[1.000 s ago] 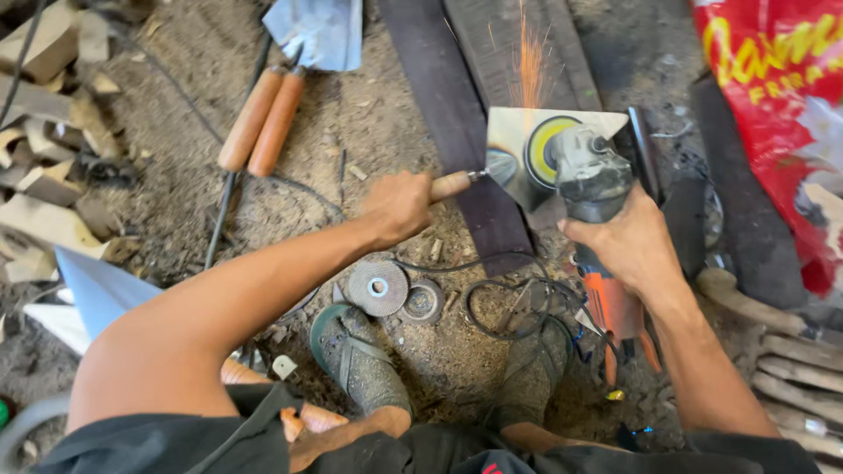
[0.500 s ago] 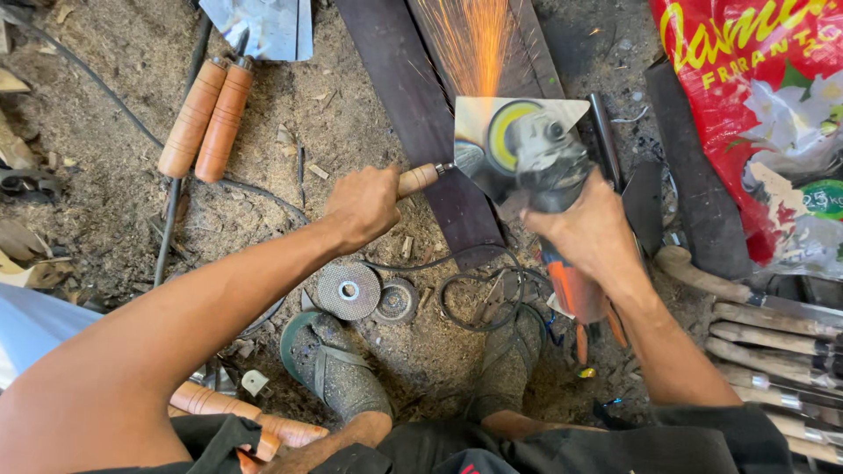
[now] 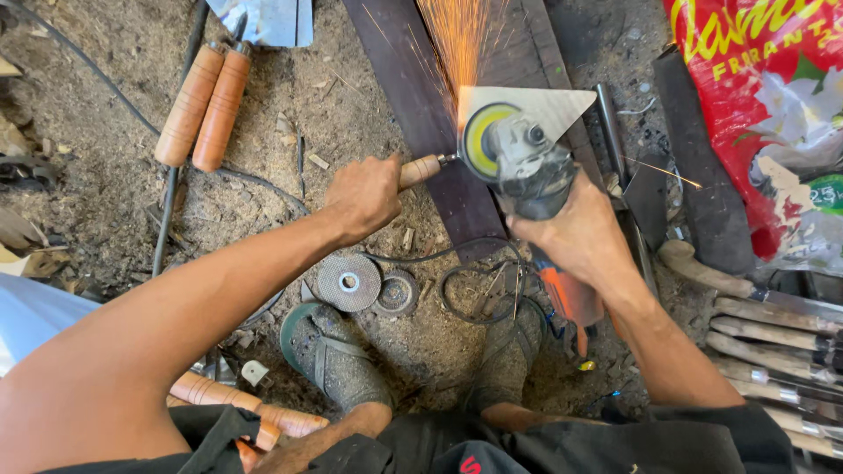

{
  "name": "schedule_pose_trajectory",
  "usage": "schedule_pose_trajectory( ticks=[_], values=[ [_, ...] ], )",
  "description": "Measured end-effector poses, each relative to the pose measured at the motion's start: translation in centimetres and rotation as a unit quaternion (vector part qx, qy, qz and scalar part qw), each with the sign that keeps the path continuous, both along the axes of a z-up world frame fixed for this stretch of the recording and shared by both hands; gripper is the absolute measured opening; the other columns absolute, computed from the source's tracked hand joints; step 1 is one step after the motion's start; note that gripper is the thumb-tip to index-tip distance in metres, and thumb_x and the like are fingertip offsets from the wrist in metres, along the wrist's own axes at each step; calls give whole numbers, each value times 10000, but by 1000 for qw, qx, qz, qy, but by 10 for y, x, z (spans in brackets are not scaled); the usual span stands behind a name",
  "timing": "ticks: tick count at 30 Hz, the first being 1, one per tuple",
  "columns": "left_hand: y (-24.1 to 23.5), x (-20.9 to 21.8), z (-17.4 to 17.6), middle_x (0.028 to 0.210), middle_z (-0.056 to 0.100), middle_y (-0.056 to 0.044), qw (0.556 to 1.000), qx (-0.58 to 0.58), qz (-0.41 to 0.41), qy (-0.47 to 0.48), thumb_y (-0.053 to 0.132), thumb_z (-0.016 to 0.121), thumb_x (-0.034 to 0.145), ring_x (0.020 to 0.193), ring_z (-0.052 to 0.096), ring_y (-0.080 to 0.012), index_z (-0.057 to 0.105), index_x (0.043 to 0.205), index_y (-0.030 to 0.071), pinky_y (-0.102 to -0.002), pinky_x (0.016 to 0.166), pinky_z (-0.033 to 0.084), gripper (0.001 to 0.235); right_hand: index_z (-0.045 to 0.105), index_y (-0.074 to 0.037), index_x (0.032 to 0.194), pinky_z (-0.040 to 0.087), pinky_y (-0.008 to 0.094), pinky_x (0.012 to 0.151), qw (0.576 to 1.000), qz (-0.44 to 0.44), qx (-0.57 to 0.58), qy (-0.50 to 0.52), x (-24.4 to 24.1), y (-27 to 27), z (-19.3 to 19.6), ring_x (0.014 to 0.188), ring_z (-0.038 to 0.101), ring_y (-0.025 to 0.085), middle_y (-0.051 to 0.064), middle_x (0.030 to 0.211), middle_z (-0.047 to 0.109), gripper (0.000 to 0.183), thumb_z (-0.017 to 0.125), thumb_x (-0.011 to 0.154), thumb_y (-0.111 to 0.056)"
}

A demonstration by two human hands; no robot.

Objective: The person uses an angle grinder to sharpen the blade of a metal hand tool with a wooden handle. They hold the tool in one hand and the grinder in the other, moving the grinder along the blade edge to produce sparks. The person repeats this process on multiple similar tools, placing finished ones aside.

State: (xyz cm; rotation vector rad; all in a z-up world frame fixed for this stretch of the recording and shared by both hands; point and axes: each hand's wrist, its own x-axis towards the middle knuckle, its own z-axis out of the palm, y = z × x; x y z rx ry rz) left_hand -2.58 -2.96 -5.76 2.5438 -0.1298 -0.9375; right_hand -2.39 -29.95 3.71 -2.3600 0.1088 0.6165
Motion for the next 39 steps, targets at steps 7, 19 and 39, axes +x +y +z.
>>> schedule_pose_trajectory(
  ticks=[7, 19, 39],
  values=[
    [0, 5, 4, 879, 715, -258, 1000, -4, 0, -28, 16, 589, 817, 786, 711, -411, 624, 1089, -35, -540, 712, 572, 279, 603, 29, 1223, 552, 380, 915, 999, 16, -28, -15, 9, 3, 1, 1010, 743, 281, 201, 1067, 755, 685, 867, 652, -244],
    [-4, 0, 4, 863, 722, -230, 1000, 8, 8, 17, -39, 523, 853, 733, 734, -354, 600, 1128, -37, -506, 648, 593, 286, 590, 37, 1226, 549, 394, 927, 998, -8, -59, -7, 13, 8, 6, 1041, 737, 315, 217, 1099, 739, 698, 864, 667, -277],
    [-3, 1, -4, 862, 724, -237, 1000, -4, 14, -8, -11, 548, 848, 765, 730, -395, 611, 1132, -20, -537, 707, 589, 291, 593, 36, 1215, 543, 399, 932, 999, 24, -42, -23, 24, 17, -2, 1053, 728, 329, 234, 1087, 743, 684, 871, 662, -254]
  ],
)
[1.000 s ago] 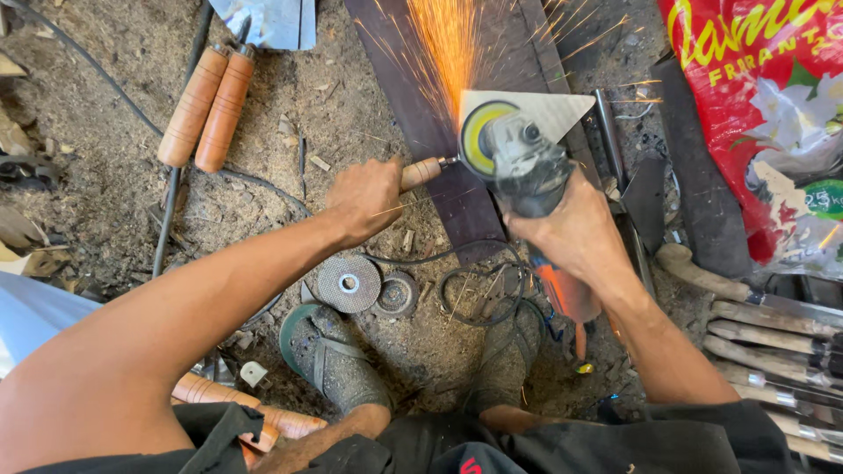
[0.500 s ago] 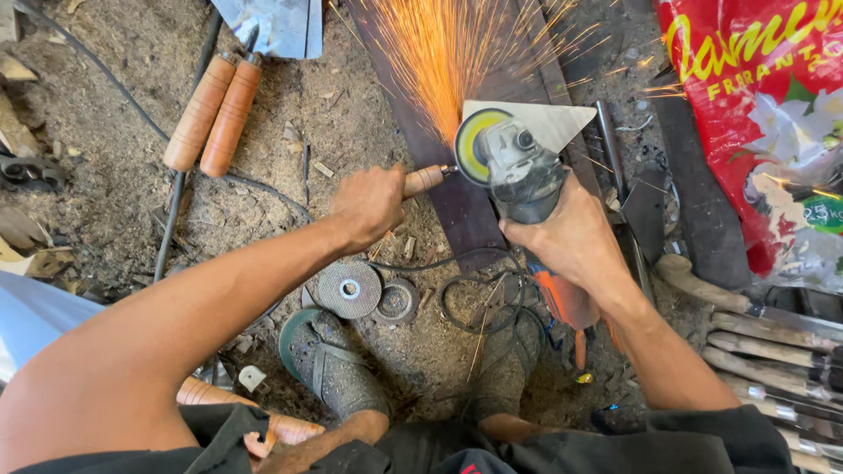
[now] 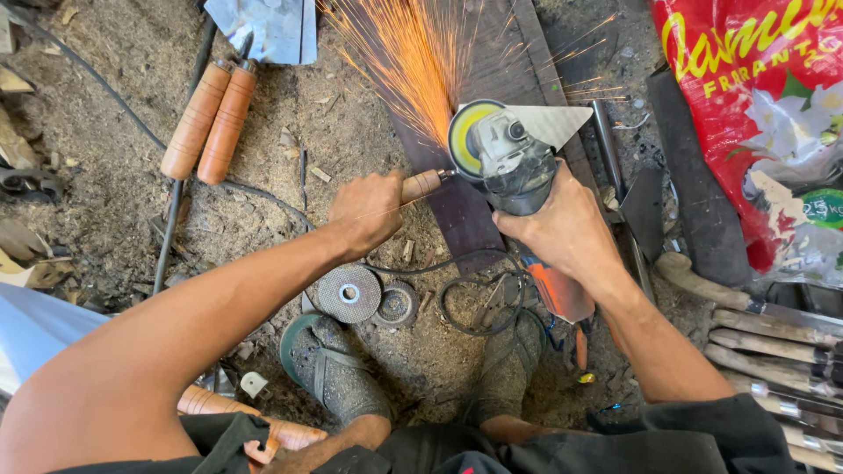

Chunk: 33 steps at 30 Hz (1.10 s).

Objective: The person uses an angle grinder to sharpen the blade of a metal hand tool with a wooden handle. They hold the tool in one hand and the grinder in the other, moving the grinder along the blade edge to produce sparks. The person repeats this process on multiple similar tools, placing finished ones aside.

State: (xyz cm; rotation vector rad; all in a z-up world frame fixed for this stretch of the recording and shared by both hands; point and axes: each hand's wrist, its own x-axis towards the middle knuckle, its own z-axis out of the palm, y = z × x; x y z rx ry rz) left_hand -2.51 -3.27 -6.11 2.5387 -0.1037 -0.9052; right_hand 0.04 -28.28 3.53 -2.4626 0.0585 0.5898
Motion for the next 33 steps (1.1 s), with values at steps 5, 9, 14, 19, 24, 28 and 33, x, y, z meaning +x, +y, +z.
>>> schedule_pose_trajectory(
  ticks=[5, 9, 14, 19, 24, 28, 33],
  values=[
    [1, 1, -6, 827, 722, -237, 1000, -4, 0, -22, 8, 594, 786, 758, 714, -392, 622, 1107, -29, -536, 714, 575, 325, 573, 61, 1208, 543, 388, 932, 999, -37, -17, -16, 11, -9, 1, 1041, 728, 319, 235, 1093, 727, 695, 892, 673, -246],
    [5, 5, -14, 810, 711, -227, 1000, -24, 5, -14, 7, 563, 831, 698, 702, -372, 628, 1150, -6, -536, 656, 575, 326, 606, 14, 1192, 562, 368, 913, 998, -53, 44, 2, 5, -14, 11, 993, 749, 270, 174, 1081, 760, 639, 857, 660, -235],
    [6, -3, -20, 766, 699, -190, 999, 2, -22, -32, -7, 587, 802, 620, 656, -293, 671, 1082, -8, -464, 579, 537, 292, 578, 21, 1186, 566, 365, 912, 997, -8, 73, 34, -17, -5, 9, 983, 764, 269, 180, 1051, 763, 693, 876, 636, -277],
    [9, -6, -26, 690, 697, -173, 1000, 15, -20, -3, -30, 537, 864, 527, 660, -264, 613, 1202, -15, -451, 463, 544, 347, 562, 39, 1198, 575, 411, 873, 998, -17, 9, 64, -17, -3, -2, 954, 756, 361, 242, 984, 747, 738, 874, 627, -310],
    [10, -4, -28, 700, 698, -174, 1000, 16, -21, -16, -5, 593, 837, 527, 649, -263, 634, 1160, -10, -449, 480, 526, 326, 593, 20, 1193, 566, 406, 882, 997, -69, 3, 30, -1, -30, -17, 975, 753, 337, 220, 1018, 748, 695, 871, 638, -293],
    [12, -2, -31, 672, 694, -166, 999, 20, -39, 5, -17, 594, 811, 488, 638, -248, 605, 1228, -21, -426, 444, 532, 417, 622, 7, 1177, 557, 379, 884, 993, -118, -20, 17, 16, -68, -40, 976, 742, 277, 165, 1034, 752, 656, 880, 638, -263],
    [9, 0, -36, 639, 672, -153, 999, 22, -19, 28, -40, 556, 831, 449, 610, -231, 587, 1289, 0, -430, 392, 514, 460, 693, -16, 1123, 561, 345, 842, 989, -144, 22, -13, 34, -109, -53, 907, 718, 199, 101, 1012, 763, 520, 847, 663, -204]
  ],
)
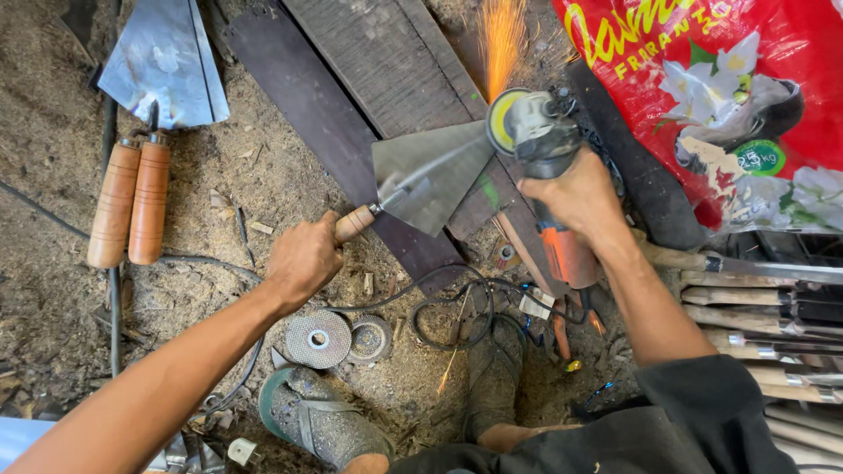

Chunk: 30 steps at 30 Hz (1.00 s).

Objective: The person uses an angle grinder to sharpen the blade of a metal hand tool with a wooden handle. They hold the tool in one hand and the grinder in the other, moving the grinder along the blade edge to produce sparks. The person repeats this process on multiple similar tools, placing finished ones aside.

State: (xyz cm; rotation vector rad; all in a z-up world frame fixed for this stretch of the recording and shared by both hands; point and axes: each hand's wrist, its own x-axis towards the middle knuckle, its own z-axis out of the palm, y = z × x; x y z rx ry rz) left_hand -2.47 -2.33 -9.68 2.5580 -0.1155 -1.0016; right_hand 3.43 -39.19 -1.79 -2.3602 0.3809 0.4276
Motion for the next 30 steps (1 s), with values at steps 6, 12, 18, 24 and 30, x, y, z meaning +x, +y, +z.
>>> schedule_pose_trajectory(
  ticks=[6, 12, 18, 24, 30],
  values=[
    [-1, -2, -4, 652, 674, -146, 1000, -6, -3, -16, -4, 571, 863, 470, 594, -226, 628, 1193, 14, -422, 419, 490, 335, 678, -9, 1126, 557, 351, 807, 998, -60, 15, -30, 11, -1, 1, 895, 700, 191, 111, 1023, 750, 533, 852, 645, -157],
    [3, -8, -1, 685, 678, -174, 997, -31, -1, -76, 27, 640, 794, 543, 611, -271, 622, 1133, 2, -446, 471, 507, 341, 628, 17, 1158, 560, 365, 878, 999, 39, -17, 25, -18, 64, 27, 957, 744, 254, 173, 1045, 755, 628, 888, 640, -222],
    [-2, -5, 13, 782, 719, -208, 1000, -7, 16, -9, 8, 578, 864, 623, 711, -332, 582, 1194, 12, -500, 561, 596, 330, 564, 28, 1231, 550, 414, 911, 990, 127, -2, 63, -36, 112, 44, 1009, 737, 343, 232, 1063, 743, 740, 886, 638, -276],
    [2, -5, 16, 813, 726, -238, 999, -11, 8, -29, 67, 622, 873, 702, 724, -399, 594, 1145, 16, -539, 660, 575, 278, 606, 10, 1205, 550, 398, 902, 995, 91, -11, 43, -27, 93, 33, 1006, 738, 314, 198, 1073, 748, 688, 884, 638, -263],
    [1, -1, 10, 784, 723, -228, 998, -9, -10, -63, 68, 660, 812, 684, 707, -382, 607, 1138, 0, -525, 623, 570, 337, 702, -17, 1102, 556, 367, 829, 999, 22, -32, 14, -10, 23, 12, 893, 724, 221, 137, 1002, 763, 496, 862, 666, -189]
  ],
)
